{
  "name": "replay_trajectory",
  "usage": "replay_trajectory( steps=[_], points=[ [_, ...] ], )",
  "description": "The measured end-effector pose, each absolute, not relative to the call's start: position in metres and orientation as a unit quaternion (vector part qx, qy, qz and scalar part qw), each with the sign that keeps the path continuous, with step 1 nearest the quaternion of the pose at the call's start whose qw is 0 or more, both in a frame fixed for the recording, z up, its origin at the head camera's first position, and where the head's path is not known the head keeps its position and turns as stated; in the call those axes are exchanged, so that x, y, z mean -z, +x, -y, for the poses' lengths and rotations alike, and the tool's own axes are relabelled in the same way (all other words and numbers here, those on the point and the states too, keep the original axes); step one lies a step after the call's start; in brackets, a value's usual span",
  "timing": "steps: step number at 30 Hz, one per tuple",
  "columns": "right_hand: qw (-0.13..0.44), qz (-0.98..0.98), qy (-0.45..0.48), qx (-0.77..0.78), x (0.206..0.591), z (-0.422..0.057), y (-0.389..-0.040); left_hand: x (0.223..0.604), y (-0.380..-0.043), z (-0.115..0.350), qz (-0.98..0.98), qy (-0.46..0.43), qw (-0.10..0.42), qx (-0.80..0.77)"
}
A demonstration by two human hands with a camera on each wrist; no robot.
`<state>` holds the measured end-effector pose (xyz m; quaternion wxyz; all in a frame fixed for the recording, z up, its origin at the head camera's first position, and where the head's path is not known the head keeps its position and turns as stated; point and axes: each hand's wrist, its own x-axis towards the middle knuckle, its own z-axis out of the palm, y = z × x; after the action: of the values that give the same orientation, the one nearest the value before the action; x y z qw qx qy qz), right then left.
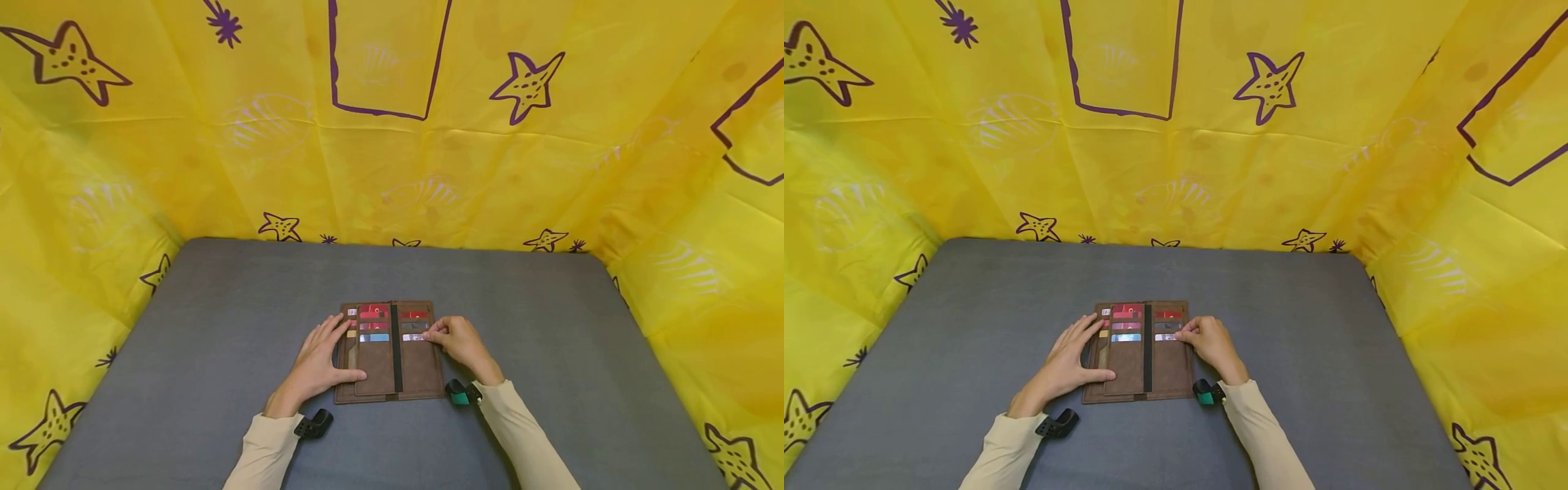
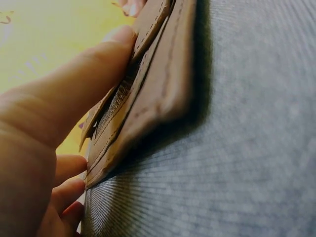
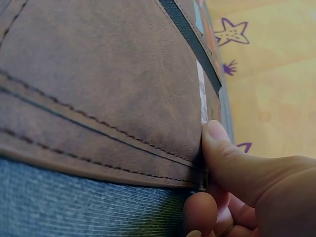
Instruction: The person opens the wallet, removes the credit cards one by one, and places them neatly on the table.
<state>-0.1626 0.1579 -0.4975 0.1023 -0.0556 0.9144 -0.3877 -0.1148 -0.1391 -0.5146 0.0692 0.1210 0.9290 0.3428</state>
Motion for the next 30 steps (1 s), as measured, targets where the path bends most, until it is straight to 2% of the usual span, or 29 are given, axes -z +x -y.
replay_trajectory(
  steps=[6,30],
  points=[
    [0.119,-0.907,-0.058,0.401,0.496,-0.157,-0.164,0.514,-0.115,0.14,-0.928,0.12,0.076,-0.343],
    [0.122,-0.912,-0.071,0.385,0.496,-0.153,-0.174,0.51,-0.116,0.14,-0.923,0.12,0.101,-0.35]
  ],
)
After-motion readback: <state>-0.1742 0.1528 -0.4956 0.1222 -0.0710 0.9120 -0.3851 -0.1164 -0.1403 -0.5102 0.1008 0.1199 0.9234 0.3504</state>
